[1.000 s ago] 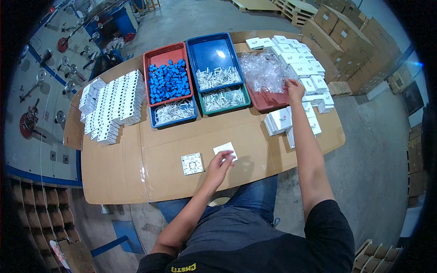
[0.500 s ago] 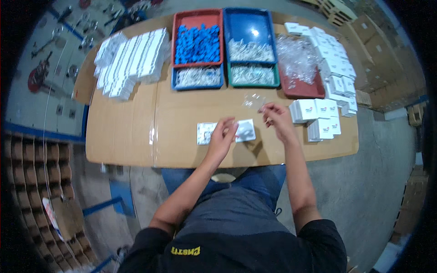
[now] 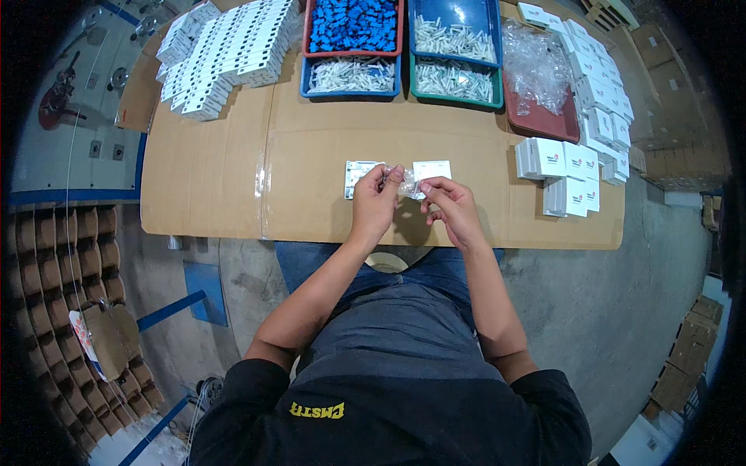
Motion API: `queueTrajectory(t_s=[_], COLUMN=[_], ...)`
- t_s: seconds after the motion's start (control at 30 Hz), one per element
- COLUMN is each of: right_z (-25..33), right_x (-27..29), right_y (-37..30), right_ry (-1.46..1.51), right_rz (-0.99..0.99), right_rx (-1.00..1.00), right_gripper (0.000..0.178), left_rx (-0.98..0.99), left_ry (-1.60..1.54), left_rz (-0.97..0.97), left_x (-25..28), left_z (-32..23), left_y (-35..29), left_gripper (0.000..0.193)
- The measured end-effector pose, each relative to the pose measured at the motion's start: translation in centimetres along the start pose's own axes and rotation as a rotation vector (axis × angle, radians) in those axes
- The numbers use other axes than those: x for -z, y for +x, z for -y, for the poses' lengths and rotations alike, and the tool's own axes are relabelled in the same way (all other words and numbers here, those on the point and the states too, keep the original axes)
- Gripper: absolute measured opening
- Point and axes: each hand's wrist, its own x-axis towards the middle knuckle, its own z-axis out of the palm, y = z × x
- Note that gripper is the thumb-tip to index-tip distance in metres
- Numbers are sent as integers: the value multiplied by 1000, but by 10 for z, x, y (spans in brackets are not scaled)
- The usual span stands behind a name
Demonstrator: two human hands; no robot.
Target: The recorder is seen packing some products into small white boxes.
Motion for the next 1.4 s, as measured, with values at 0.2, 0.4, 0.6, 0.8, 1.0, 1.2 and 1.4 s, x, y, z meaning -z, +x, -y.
queueTrajectory(t_s=[0.2,0.4,0.6,0.8,1.0,1.2,1.4], right_z=[-12,-20,-23,-22,-16,-11,-29], right_x=[-10,-18,-25,-30,-36,-34,-14], right_y=[11,14,17,12,5,7,20], right_ry=[-85,-135,-611,-654,-736,-705,-510], right_rz=[35,-88,-110,-42,-79,41,54], right_rx=[27,157,527,545,499,447,384], right_gripper=[11,9,9,6,11,17,18], left_rx=[53,-510,-307,-241,-102,15,-6], left_ry=[26,350,441,404,421,51,143], left_rz=[-3,-439,63,5,-18,34,93], left_x=[17,18,24,28,34,32,32], left_z=[4,-19,-18,-7,-6,-4,0], left_y=[-2,-16,-18,-18,-21,-21,-27], left_gripper=[33,26,19,20,16,11,9])
